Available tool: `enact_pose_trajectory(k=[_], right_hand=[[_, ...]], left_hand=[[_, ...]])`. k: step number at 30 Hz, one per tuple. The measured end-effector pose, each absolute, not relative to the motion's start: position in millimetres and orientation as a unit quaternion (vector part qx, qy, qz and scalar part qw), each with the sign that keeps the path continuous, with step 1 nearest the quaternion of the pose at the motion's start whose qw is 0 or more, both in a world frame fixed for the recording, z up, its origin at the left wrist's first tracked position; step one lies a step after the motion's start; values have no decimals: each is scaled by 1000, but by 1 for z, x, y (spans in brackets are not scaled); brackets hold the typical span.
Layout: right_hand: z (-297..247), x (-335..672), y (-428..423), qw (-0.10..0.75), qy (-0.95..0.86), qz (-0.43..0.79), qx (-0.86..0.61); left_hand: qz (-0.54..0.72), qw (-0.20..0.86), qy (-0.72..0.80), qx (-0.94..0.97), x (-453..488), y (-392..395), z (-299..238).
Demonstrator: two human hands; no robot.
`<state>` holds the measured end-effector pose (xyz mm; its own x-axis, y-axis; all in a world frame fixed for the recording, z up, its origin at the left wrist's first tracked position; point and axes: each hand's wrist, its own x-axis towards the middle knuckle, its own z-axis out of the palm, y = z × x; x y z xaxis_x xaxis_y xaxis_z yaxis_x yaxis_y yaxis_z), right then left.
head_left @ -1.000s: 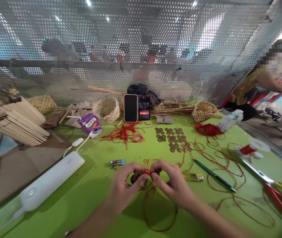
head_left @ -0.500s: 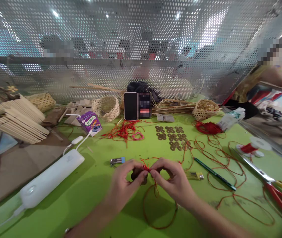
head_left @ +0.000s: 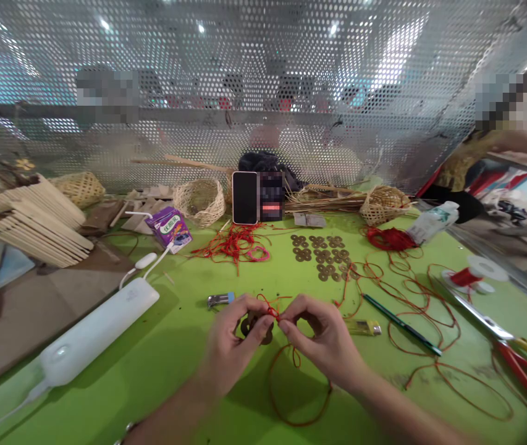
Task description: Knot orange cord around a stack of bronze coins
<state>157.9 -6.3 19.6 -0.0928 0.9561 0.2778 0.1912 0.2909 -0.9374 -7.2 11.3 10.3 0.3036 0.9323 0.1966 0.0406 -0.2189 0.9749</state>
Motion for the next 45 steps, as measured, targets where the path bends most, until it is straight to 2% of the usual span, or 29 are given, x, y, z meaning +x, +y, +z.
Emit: enact_pose_trajectory(k=[9, 19, 27, 38, 45], right_hand=[[25, 165, -5, 491, -671, 358, -425], [21, 168, -2, 514, -722, 226, -405], [19, 177, -2, 432, -807, 64, -397], [19, 178, -1, 404, -821, 76, -397], [20, 179, 1, 433, -797, 138, -397]], left_hand=[[432, 470, 396, 660, -5, 12, 11], [413, 425, 406, 696, -2, 10, 19], [396, 381, 404, 731, -3, 11, 15], [372, 356, 406, 755, -2, 12, 15], [395, 412, 424, 702, -3, 14, 17]])
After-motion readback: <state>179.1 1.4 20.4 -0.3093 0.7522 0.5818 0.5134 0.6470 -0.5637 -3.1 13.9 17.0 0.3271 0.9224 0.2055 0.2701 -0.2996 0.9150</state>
